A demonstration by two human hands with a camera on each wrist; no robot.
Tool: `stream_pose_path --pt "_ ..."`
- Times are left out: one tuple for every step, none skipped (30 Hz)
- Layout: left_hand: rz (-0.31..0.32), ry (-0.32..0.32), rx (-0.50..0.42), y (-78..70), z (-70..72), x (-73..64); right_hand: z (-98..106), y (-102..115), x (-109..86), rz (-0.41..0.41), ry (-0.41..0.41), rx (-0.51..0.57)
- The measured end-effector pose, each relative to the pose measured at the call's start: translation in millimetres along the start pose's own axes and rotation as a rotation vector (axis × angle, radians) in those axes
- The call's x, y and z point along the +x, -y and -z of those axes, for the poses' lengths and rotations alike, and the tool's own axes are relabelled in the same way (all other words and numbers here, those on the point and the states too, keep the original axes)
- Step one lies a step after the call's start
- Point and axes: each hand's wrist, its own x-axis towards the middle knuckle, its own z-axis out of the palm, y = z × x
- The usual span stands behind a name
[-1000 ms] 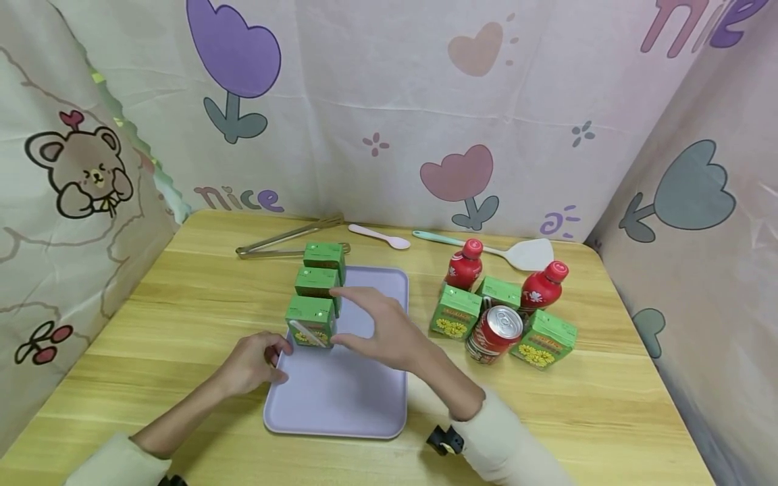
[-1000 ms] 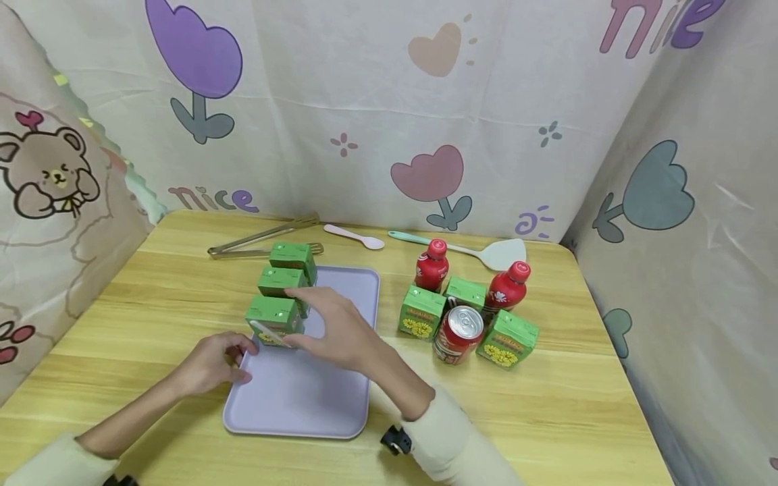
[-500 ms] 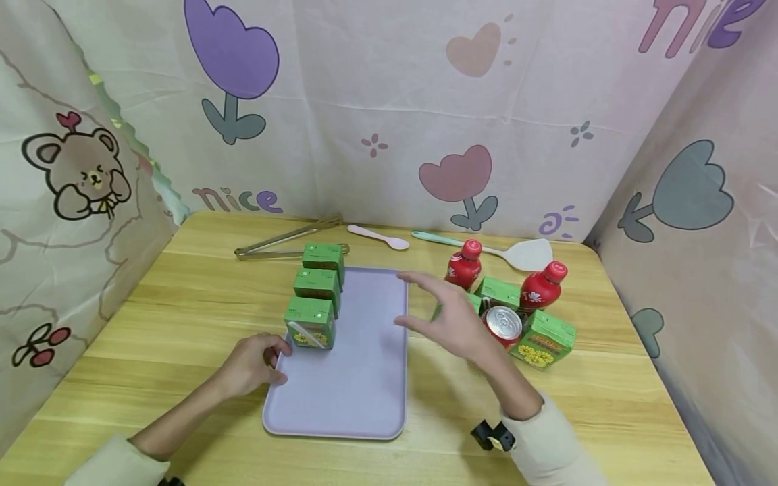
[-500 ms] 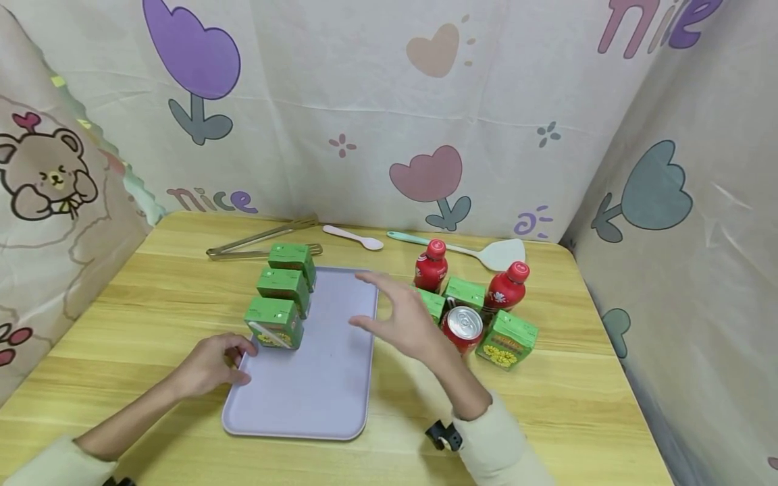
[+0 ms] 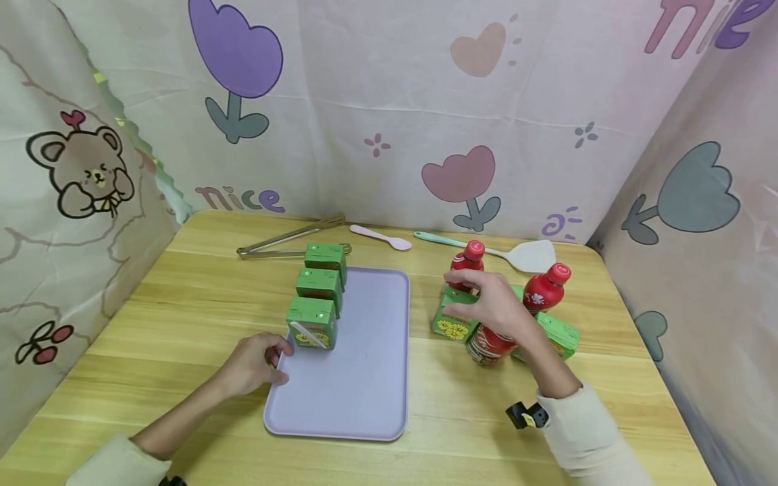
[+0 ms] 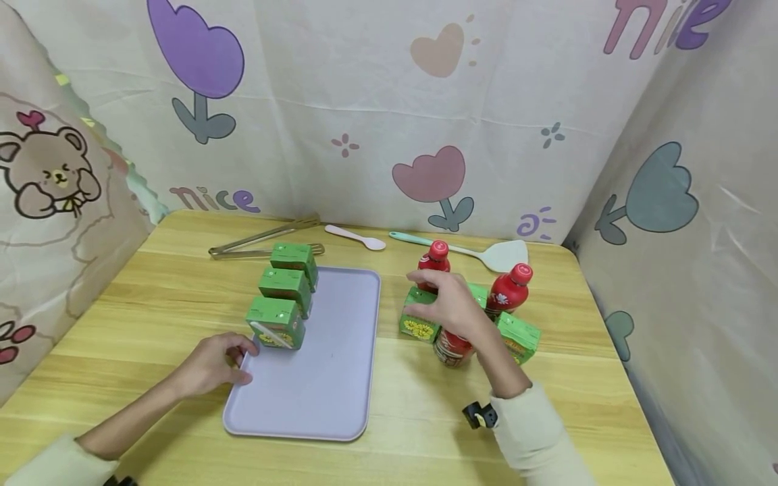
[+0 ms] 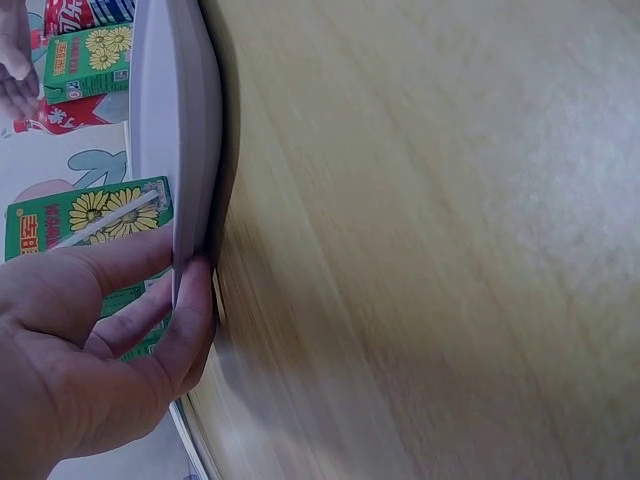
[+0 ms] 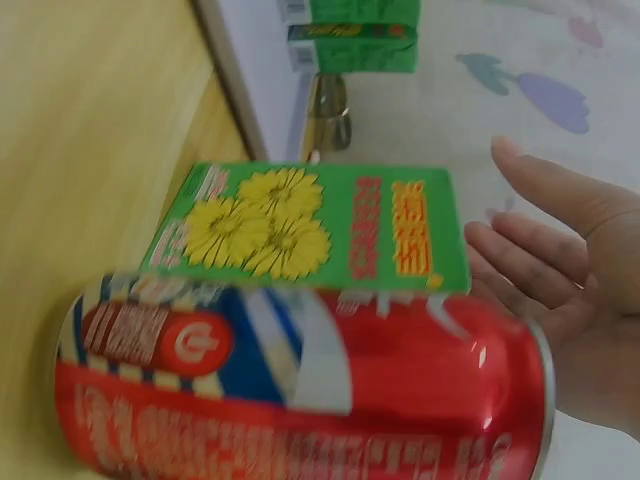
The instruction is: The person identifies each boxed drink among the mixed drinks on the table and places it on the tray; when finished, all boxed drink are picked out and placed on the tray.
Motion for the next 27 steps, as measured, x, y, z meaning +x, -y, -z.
stream_pose_path --pt "0.001 0.0 -0.001 -0.1 0.0 0.0 0.2 -2.3 0.3 -0.008 0.009 -0.008" --pt "0.001 0.002 -0.001 -0.2 0.1 -0.1 0.3 -4.1 0.4 -0.019 0.017 -0.02" --pt "0.001 0.003 -0.002 -0.4 0.2 -0.2 0.2 -5.2 0.4 -0.029 0.025 -0.027" --pt "-0.001 0.003 -0.002 -0.5 0.3 -0.2 0.3 -6.3 0.2 -0.038 0.033 -0.036" --pt "-0.002 0.005 -0.001 -0.7 0.4 -0.1 0.1 -7.2 0.0 -0.044 0.04 -0.043" --pt "-0.003 0.006 -0.001 -0.7 0.4 -0.1 0.1 -7.4 -0.1 -0.049 0.045 -0.05" --pt "-0.004 0.007 -0.001 -0.8 0.5 0.0 0.0 -7.5 -0.3 -0.055 0.047 -0.058" --pt "-0.005 0.008 -0.002 -0.8 0.6 0.1 0.0 -7.2 -0.5 -0.061 0.049 -0.066" --pt "-0.006 0.01 -0.003 -0.9 0.8 0.1 -0.2 -7.3 -0.5 -0.065 0.05 -0.073" --pt "-0.006 0.012 -0.004 -0.9 0.9 0.2 -0.4 -7.1 -0.5 -0.068 0.052 -0.084" --pt "-0.007 0.015 -0.005 -0.9 1.0 0.2 -0.7 -6.7 -0.3 -0.072 0.053 -0.094" --pt "-0.007 0.017 -0.005 -0.8 1.1 0.3 -0.9 -6.2 -0.1 -0.075 0.055 -0.108" --pt "-0.008 0.019 -0.006 -0.8 1.2 0.3 -1.2 -5.7 0.1 -0.076 0.057 -0.124" --pt "-0.008 0.021 -0.006 -0.7 1.2 0.4 -1.6 -5.2 0.3 -0.074 0.061 -0.139" --pt "-0.008 0.022 -0.005 -0.6 1.2 0.4 -1.9 -4.7 0.6 -0.069 0.064 -0.155" --pt "-0.008 0.023 -0.005 -0.6 1.2 0.5 -2.1 -4.0 0.9 -0.06 0.065 -0.172" --pt "-0.008 0.024 -0.004 -0.6 1.3 0.6 -2.3 -3.7 1.2 -0.049 0.063 -0.186" --pt "-0.008 0.024 -0.005 -0.7 1.3 0.6 -2.6 -3.2 1.5 -0.036 0.06 -0.199" --pt "-0.006 0.024 -0.006 -0.8 1.4 0.7 -2.9 -2.9 1.9 -0.024 0.056 -0.209" --pt "-0.005 0.025 -0.007 -1.0 1.5 0.7 -3.2 -3.0 2.4 -0.011 0.052 -0.214" --pt "-0.005 0.025 -0.008 -1.2 1.6 0.7 -3.5 -3.0 2.7 0.003 0.048 -0.219" --pt "-0.004 0.026 -0.008 -1.5 1.8 0.8 -3.9 -3.4 3.0 0.015 0.044 -0.223" --pt "-0.004 0.026 -0.008 -1.7 1.9 0.8 -4.4 -3.9 3.2 0.028 0.04 -0.225" --pt "-0.003 0.026 -0.009 -1.9 2.0 0.8 -4.9 -4.5 3.1 0.039 0.037 -0.226" --pt "-0.001 0.025 -0.01 -2.0 1.9 0.9 -5.4 -5.0 3.0 0.047 0.035 -0.223" --pt "-0.001 0.025 -0.01 -1.8 1.9 0.9 -5.9 -5.5 2.8 0.054 0.033 -0.22" --pt "0.0 0.025 -0.011 -1.7 1.8 0.9 -6.2 -5.8 2.6 0.061 0.03 -0.215"
